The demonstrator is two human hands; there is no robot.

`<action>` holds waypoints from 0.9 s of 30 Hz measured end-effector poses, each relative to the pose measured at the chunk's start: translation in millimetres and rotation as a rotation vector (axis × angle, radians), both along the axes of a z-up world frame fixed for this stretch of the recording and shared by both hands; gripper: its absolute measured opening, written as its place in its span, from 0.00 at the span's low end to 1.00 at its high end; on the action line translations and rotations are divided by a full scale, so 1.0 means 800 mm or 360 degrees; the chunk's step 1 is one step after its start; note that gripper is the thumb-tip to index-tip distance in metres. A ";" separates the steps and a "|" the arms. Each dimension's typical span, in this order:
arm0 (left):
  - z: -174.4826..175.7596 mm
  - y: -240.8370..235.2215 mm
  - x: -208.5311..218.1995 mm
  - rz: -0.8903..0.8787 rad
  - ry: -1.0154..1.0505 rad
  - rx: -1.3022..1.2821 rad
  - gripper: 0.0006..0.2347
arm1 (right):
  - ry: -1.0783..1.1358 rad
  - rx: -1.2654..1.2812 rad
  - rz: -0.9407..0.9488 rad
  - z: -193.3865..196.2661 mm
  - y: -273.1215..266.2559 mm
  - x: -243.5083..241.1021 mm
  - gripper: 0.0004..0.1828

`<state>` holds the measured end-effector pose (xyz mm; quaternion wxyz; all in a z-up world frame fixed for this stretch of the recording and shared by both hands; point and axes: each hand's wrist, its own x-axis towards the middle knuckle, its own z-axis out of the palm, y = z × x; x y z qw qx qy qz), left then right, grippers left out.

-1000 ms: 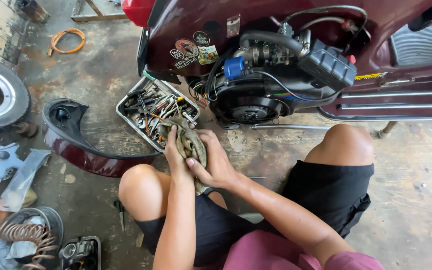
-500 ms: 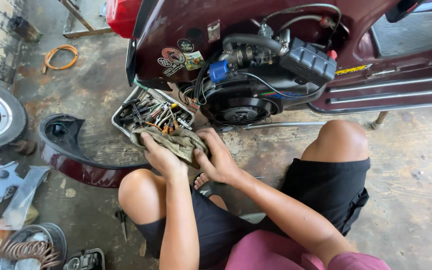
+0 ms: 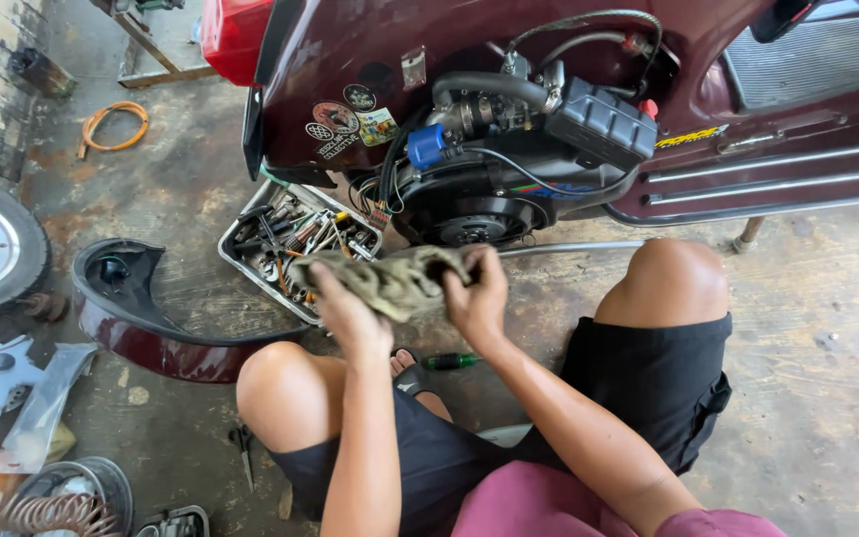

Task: Repairing and cleaning the engine components of a scooter using a rag and screwdriver

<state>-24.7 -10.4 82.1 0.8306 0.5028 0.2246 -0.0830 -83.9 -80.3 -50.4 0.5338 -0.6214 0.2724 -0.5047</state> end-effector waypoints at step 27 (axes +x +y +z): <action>-0.087 -0.086 -0.016 -0.0056 0.0271 -0.0543 0.31 | 0.0453 -0.1279 -0.0580 -0.023 -0.119 -0.014 0.14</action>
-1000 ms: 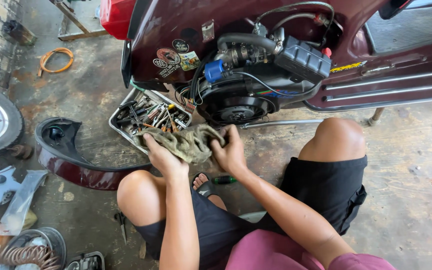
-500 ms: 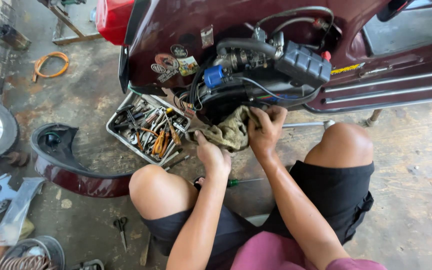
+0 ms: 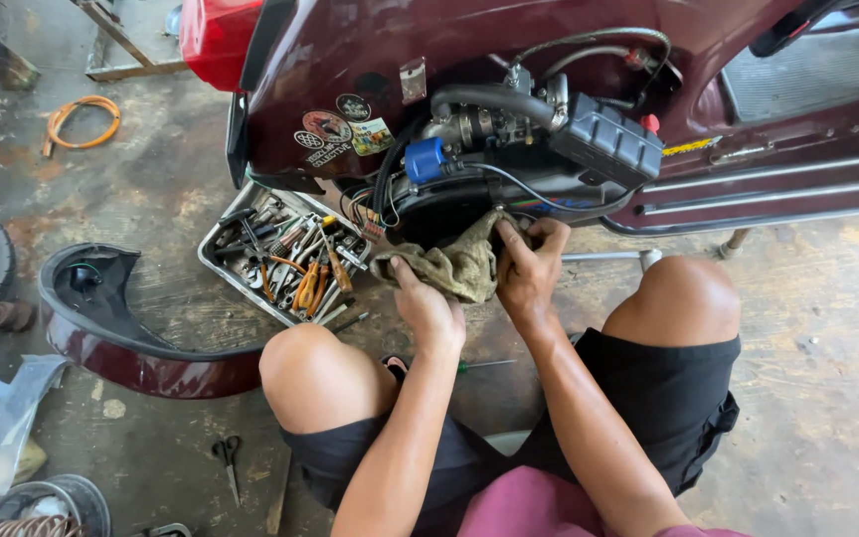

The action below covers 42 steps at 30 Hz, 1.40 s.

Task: Repairing and cleaning the engine components of a scooter using a rag and screwdriver

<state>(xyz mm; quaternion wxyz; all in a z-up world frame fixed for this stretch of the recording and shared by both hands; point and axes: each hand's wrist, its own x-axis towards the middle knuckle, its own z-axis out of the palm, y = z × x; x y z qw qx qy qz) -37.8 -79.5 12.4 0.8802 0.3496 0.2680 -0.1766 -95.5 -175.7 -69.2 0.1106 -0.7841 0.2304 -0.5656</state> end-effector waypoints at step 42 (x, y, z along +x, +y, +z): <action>-0.011 0.091 0.025 -0.0250 -0.0452 0.0123 0.15 | -0.1485 0.3176 0.0551 0.009 0.022 0.022 0.16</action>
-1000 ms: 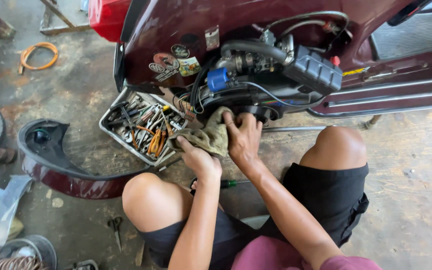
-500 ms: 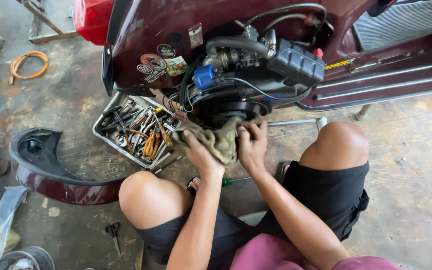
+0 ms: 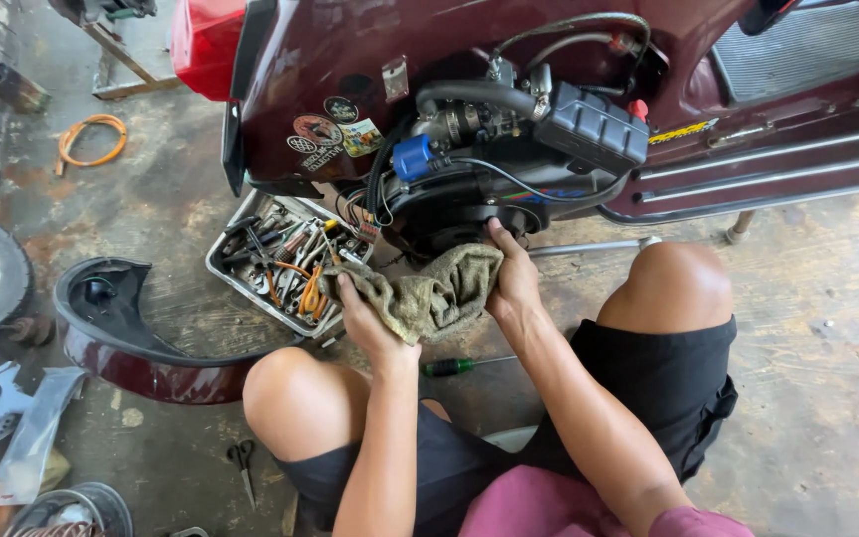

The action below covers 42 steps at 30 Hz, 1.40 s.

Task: Repairing and cleaning the engine components of a scooter using a rag and screwdriver

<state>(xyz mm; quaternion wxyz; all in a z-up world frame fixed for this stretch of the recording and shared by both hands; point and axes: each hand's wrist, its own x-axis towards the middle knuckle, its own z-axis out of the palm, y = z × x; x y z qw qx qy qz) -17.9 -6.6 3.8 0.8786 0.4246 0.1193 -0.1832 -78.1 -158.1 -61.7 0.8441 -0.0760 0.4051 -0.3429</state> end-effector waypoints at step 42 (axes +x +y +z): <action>0.030 -0.039 -0.017 -0.0273 0.0342 0.0116 0.28 | 0.0281 -0.2611 0.0912 0.053 0.063 -0.037 0.25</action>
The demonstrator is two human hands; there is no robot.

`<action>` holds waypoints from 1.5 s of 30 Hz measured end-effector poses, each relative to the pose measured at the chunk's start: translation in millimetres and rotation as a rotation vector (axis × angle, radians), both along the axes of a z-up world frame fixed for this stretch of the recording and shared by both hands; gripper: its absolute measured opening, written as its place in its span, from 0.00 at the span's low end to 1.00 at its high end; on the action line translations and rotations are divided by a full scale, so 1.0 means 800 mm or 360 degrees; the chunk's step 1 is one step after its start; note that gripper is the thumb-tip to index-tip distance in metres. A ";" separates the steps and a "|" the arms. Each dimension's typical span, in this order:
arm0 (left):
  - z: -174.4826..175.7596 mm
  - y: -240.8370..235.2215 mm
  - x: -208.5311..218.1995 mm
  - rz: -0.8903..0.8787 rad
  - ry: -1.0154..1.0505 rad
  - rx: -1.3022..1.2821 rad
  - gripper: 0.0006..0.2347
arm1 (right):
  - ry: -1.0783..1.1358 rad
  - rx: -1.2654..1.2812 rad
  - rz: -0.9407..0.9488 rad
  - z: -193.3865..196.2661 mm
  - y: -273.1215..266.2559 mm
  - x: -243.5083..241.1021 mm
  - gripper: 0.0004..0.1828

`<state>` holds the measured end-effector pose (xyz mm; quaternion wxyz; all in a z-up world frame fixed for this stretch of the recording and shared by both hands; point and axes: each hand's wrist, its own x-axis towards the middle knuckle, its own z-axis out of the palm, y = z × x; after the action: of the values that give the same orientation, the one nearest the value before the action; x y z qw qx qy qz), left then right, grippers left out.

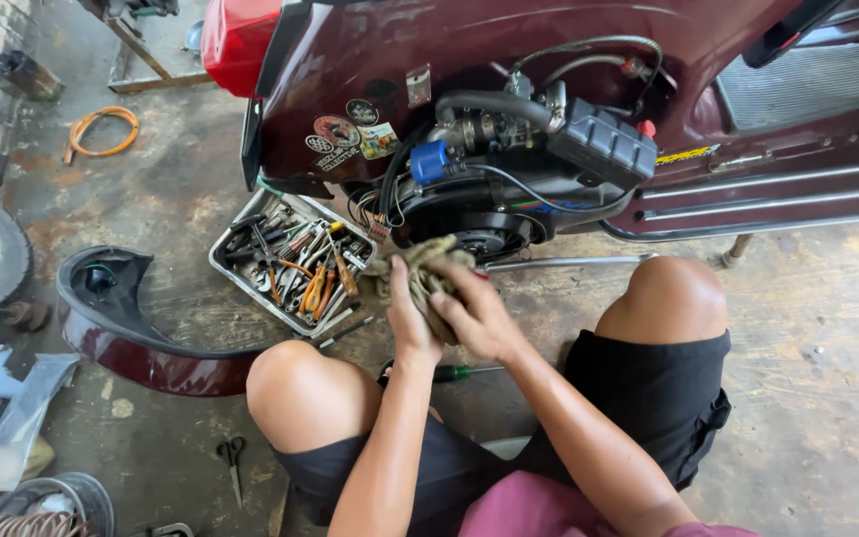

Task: Repairing and cleaning the engine components of a scooter using a rag and screwdriver

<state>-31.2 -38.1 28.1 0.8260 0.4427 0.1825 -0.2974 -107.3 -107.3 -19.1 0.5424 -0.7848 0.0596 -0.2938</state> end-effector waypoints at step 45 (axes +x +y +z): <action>0.076 -0.025 0.187 -0.1503 -0.2701 0.1163 0.27 | 0.0513 -0.1113 -0.0964 0.076 -0.038 0.065 0.32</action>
<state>118.6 -58.1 88.5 0.2975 0.7565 -0.5723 -0.1078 -55.4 -137.5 42.1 0.1203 -0.9029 0.2661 -0.3154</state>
